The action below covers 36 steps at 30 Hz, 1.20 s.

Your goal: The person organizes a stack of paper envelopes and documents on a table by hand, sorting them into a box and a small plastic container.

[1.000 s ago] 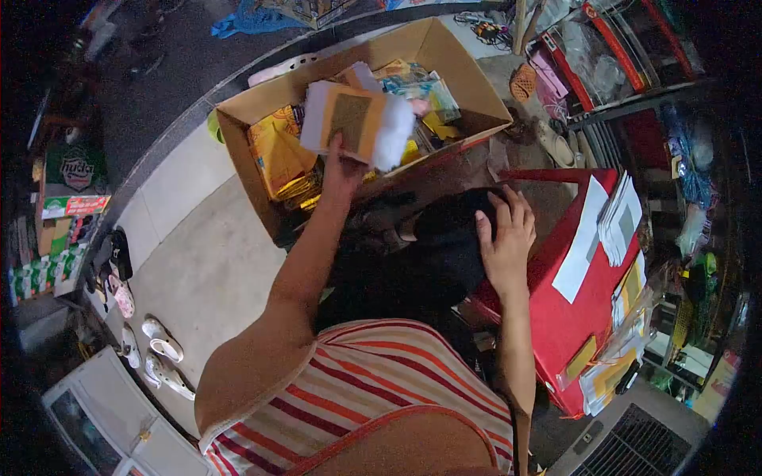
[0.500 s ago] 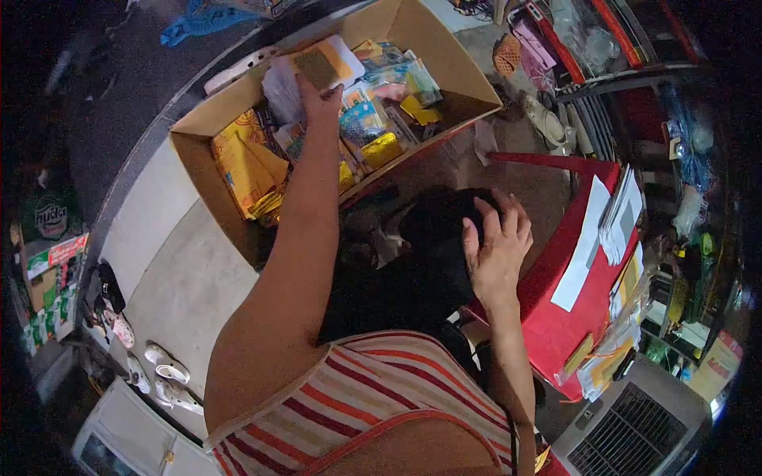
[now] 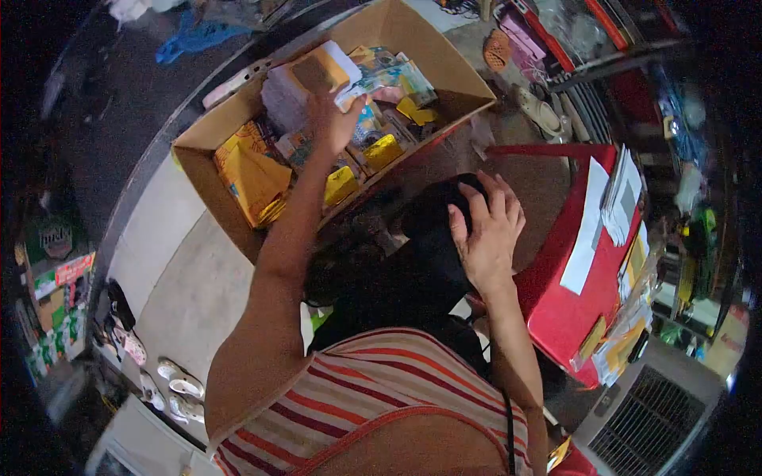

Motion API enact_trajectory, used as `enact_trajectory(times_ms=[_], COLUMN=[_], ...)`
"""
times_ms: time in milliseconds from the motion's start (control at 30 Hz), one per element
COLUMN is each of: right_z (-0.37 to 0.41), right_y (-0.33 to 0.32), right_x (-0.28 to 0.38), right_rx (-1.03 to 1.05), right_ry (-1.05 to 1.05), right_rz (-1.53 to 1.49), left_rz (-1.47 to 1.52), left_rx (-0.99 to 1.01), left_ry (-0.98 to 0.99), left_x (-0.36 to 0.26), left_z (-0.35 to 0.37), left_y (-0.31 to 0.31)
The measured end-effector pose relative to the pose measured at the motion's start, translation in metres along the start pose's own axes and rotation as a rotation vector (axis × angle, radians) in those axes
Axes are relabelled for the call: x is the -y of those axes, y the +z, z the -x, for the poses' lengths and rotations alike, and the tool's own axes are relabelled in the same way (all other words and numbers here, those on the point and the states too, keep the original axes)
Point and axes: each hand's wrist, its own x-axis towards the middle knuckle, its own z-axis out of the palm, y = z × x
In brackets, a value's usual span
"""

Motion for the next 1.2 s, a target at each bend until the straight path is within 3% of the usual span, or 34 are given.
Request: enact_trajectory(times_ms=[33, 100, 167, 200, 233, 300, 367, 400, 467, 533, 600, 633, 700, 733, 800, 900, 967, 1033, 1067, 1167, 1200], right_z=[0.001, 0.002, 0.002, 0.003, 0.003, 0.002, 0.005, 0.006, 0.009, 0.011, 0.016, 0.02, 0.033, 0.043, 0.068, 0.13, 0.17, 0.212, 0.237, 0.31, 0.332], right_y=[0.0, 0.0, 0.0, 0.0, 0.001, 0.002, 0.003, 0.005, 0.007, 0.01, 0.021, 0.022, 0.018, 0.018, 0.021, -0.015, -0.055, -0.099, -0.103, -0.104, -0.105], right_x=[0.001, 0.002, -0.001, -0.002, -0.004, -0.009, -0.012, -0.012, -0.009, -0.008, -0.009, -0.008, 0.0, 0.004, 0.006, 0.021, 0.023, 0.025, 0.018, 0.005, 0.005], right_rx=[-0.009, -0.037, -0.078, -0.067, -0.059, -0.1, -0.096, -0.112, -0.133, -0.111, -0.161, -0.188, -0.158, -0.17, -0.187, 0.098, 0.402, 0.457, 0.362, 0.028, 0.026], right_ry=[0.026, -0.003, 0.037, 0.029, 0.022, 0.066, 0.038, 0.037, 0.044, 0.023, 0.005, -0.029, 0.02, -0.004, -0.137, -0.115, -0.039, 0.154, 0.199, 0.353, 0.348], right_rz=[0.007, -0.028, -0.02, -0.035, -0.05, -0.043, -0.092, -0.093, -0.089, -0.093, -0.081, -0.081, -0.049, -0.129, -0.152, -0.486, -0.779, -0.85, -0.874, -0.98, -0.985], left_rz=[0.002, -0.617, -0.722, -0.708, -0.625, -1.122, -1.013, -1.009, -0.974, -0.868, -0.686, -0.678, -0.335, -0.603, -0.594, -0.488, -0.395, -0.154, -0.158, 0.299, 0.241], left_rx=[0.017, -0.371, -0.029, -0.026, -0.129, 0.023, 0.273, 0.273, 0.541, 0.466, 0.271, 0.263, 0.197, 0.196, 0.174, 0.125, 0.106, 0.087, 0.082, 0.217, 0.184], left_ry=[0.023, 0.513, 0.368, 0.419, 0.665, 0.297, 0.137, 0.175, 0.258, 0.254, 0.117, 0.15, 0.139, 0.126, 0.184, 0.2, 0.176, 0.352, 0.361, 0.245, 0.345], left_x=[0.003, 0.032, 0.104, 0.165, 0.235, 0.219, 0.207, 0.191, 0.147, 0.164, 0.137, 0.138, 0.155, 0.133, 0.119, 0.094, 0.083, 0.078, 0.078, 0.09, 0.048], left_z=[-0.005, -0.031, -0.074, -0.085, -0.107, -0.088, -0.088, -0.09, -0.087, -0.101, -0.087, -0.086, -0.095, -0.081, -0.051, 0.004, 0.036, 0.06, 0.063, 0.068, 0.109], left_y=[0.002, 0.006, 0.021, 0.043, 0.052, 0.049, 0.032, 0.019, -0.009, 0.003, -0.001, 0.003, 0.023, 0.017, 0.018, 0.014, 0.012, 0.009, 0.008, 0.013, -0.021])
